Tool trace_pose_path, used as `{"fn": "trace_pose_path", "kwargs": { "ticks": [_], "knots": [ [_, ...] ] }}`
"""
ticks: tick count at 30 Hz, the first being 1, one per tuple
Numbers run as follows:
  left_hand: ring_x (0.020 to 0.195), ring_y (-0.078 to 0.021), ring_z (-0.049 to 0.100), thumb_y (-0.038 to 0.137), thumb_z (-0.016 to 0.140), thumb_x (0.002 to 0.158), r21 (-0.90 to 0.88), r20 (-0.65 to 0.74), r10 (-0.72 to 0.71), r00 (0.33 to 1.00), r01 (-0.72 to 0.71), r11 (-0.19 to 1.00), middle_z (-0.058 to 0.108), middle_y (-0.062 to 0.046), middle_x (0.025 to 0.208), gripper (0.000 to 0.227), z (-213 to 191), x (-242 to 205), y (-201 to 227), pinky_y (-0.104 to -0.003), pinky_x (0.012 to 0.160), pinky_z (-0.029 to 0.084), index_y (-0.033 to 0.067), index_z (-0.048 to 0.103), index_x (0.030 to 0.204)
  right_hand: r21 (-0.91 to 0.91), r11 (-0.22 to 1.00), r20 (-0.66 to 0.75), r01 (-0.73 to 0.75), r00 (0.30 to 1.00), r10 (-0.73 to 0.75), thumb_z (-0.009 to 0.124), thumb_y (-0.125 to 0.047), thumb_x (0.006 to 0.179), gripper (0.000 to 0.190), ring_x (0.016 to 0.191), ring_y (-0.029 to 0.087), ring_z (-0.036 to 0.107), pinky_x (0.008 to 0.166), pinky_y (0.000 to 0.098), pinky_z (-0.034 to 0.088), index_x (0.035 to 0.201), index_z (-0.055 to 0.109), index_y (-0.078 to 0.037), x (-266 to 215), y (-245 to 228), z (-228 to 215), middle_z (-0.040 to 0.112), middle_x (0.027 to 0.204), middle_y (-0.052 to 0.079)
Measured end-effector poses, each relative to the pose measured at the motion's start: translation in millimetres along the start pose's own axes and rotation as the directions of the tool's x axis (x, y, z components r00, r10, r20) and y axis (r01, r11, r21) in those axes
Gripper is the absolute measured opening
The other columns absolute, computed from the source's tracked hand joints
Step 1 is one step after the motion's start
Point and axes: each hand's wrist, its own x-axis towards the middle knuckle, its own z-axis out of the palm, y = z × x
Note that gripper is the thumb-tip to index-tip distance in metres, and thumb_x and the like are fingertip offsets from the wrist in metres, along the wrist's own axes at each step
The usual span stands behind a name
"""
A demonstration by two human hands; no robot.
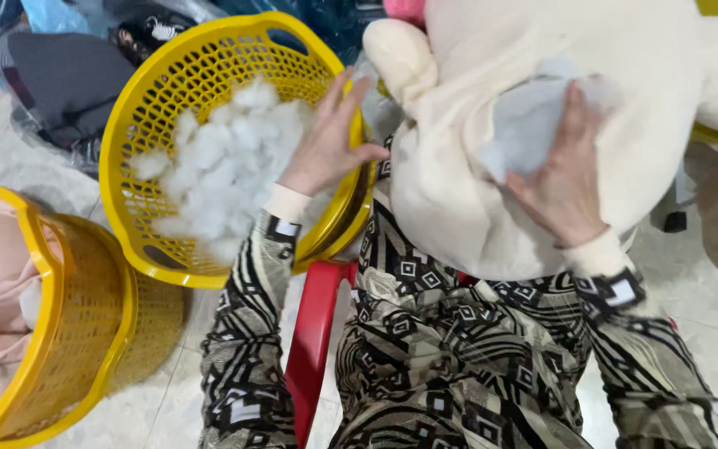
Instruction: The person repeatedly takes handfuls of white polyester fiberfill from a yellow basket, fluffs it, and inserts it into the opening of a large cream-colored plush toy. The person continues to pack the stuffing into the toy's body cavity.
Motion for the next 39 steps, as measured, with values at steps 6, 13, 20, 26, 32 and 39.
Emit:
{"fn": "trace_pose_path", "kwargs": {
  "ticks": [6,13,20,26,32,39],
  "knots": [
    [0.156,-0.0444,0.006,0.046,0.102,0.048,-0.059,0.119,0.225,0.967,-0.219,0.974,0.009,-0.017,0.168,0.143,79,42,118,-0.074,0.114,0.012,0.0182,0.017,0.159,0.16,0.985,-0.009,-0.066,0.998,0.068,0.077,0.002,0.078,0.061,0.109,0.039,0.069,0.09,0.0416,0.056,0.137,0.059,0.001,10,-2,-25,0.07,0.121,0.024],
    [0.153,-0.0334,0.03,0.044,0.097,0.058,-0.13,0.052,0.352,0.934,-0.344,0.93,0.029,-0.013,0.165,0.139,142,72,130,-0.074,0.121,0.01,0.0194,0.01,0.163,0.445,0.896,-0.293,0.008,0.946,0.137,0.059,0.007,0.093,0.03,0.099,0.023,0.07,0.09,0.0302,0.055,0.121,0.067,0.005,-17,29,-58,0.073,0.107,0.017],
    [0.148,-0.0305,0.037,0.039,0.097,0.061,-0.087,0.17,0.24,0.956,-0.228,0.97,0.044,-0.009,0.157,0.131,145,67,118,-0.067,0.124,0.006,0.0204,0.015,0.161,0.442,0.886,-0.514,0.141,0.849,0.121,0.068,-0.001,0.113,0.015,0.103,0.019,0.06,0.094,0.0274,0.049,0.123,0.062,0.007,-38,75,-89,0.065,0.116,0.012],
    [0.15,-0.0276,0.036,0.036,0.096,0.059,-0.072,0.182,0.207,0.961,-0.197,0.978,0.041,-0.007,0.16,0.129,137,63,121,-0.064,0.126,0.01,0.0204,0.018,0.161,0.585,0.778,-0.642,0.232,0.718,0.268,0.065,-0.003,0.113,0.025,0.118,0.022,0.06,0.105,0.0333,0.051,0.134,0.054,0.003,-43,90,-107,0.06,0.129,0.014],
    [0.153,-0.0311,0.03,0.029,0.092,0.074,-0.181,0.142,0.221,0.965,-0.195,0.964,0.034,-0.011,0.164,0.113,120,54,129,-0.062,0.123,0.015,0.0162,0.02,0.16,0.783,0.528,-0.569,0.33,0.722,0.393,0.064,-0.003,0.115,0.03,0.121,0.022,0.059,0.107,0.0341,0.05,0.142,0.052,0.001,-42,73,-119,0.06,0.134,0.013],
    [0.146,-0.0274,0.051,0.015,0.07,0.103,-0.628,-0.324,-0.159,0.932,-0.086,0.773,0.043,-0.015,0.161,0.065,68,-31,94,-0.042,0.116,0.049,0.0088,0.039,0.159,0.794,0.505,-0.51,0.339,0.823,0.249,0.065,0.001,0.113,0.033,0.122,0.021,0.058,0.108,0.0344,0.049,0.144,0.053,-0.001,7,10,-48,0.06,0.134,0.011]
  ]
}}
